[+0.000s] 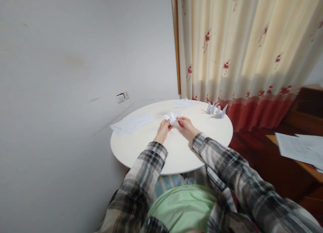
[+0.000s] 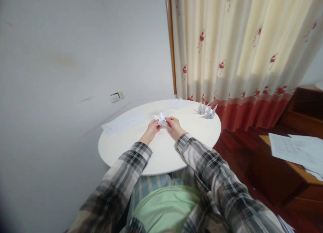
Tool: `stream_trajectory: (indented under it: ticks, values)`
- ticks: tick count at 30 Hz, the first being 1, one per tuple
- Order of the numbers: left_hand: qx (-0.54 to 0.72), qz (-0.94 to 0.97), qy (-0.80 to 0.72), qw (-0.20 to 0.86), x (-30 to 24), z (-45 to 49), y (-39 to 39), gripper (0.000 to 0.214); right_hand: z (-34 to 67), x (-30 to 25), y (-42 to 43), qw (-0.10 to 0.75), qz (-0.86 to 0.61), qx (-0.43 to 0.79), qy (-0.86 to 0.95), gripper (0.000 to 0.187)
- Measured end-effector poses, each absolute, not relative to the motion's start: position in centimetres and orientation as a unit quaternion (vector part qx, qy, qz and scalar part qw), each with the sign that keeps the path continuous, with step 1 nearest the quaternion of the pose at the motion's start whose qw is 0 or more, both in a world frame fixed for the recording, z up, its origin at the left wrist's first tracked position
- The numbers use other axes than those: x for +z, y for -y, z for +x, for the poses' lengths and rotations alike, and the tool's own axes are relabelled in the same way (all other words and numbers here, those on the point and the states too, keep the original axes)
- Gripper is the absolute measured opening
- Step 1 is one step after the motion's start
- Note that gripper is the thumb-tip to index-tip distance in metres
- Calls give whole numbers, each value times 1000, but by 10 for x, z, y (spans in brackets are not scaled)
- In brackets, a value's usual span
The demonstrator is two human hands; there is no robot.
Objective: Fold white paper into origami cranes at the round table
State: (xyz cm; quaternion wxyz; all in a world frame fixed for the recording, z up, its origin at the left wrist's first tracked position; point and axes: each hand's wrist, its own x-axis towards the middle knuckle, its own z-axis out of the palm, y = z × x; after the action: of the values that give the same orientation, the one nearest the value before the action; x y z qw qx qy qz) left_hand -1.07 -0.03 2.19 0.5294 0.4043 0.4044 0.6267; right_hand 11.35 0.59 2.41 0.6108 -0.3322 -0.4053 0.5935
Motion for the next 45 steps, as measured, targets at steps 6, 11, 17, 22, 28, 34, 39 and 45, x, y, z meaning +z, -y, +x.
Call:
stream_trajectory:
  ticks: [6,11,17,22,28,34,39,45]
  values:
    - [645,403,-386,521,19,-12,-3,14,113,22,-7,611,-330,591,410,26]
    - [643,410,-373,528,19,-14,-2,17,114,23,-9,621,-320,577,423,27]
    - [632,415,-358,548,21,-12,0,18,116,24,-8,633,-321,566,419,28]
    - [635,423,-350,543,20,-13,0,20,115,24,-5,628,-327,567,421,30]
    - [640,415,-351,543,20,-13,0,16,114,26,-5,633,-329,553,431,32]
    - [637,414,-357,544,23,-12,3,15,114,28,-4,626,-332,561,428,30]
    - [620,419,-378,544,25,-12,6,12,115,27,-4,624,-345,577,398,27]
    - [615,420,-380,548,24,-13,5,13,115,27,-3,630,-335,588,381,21]
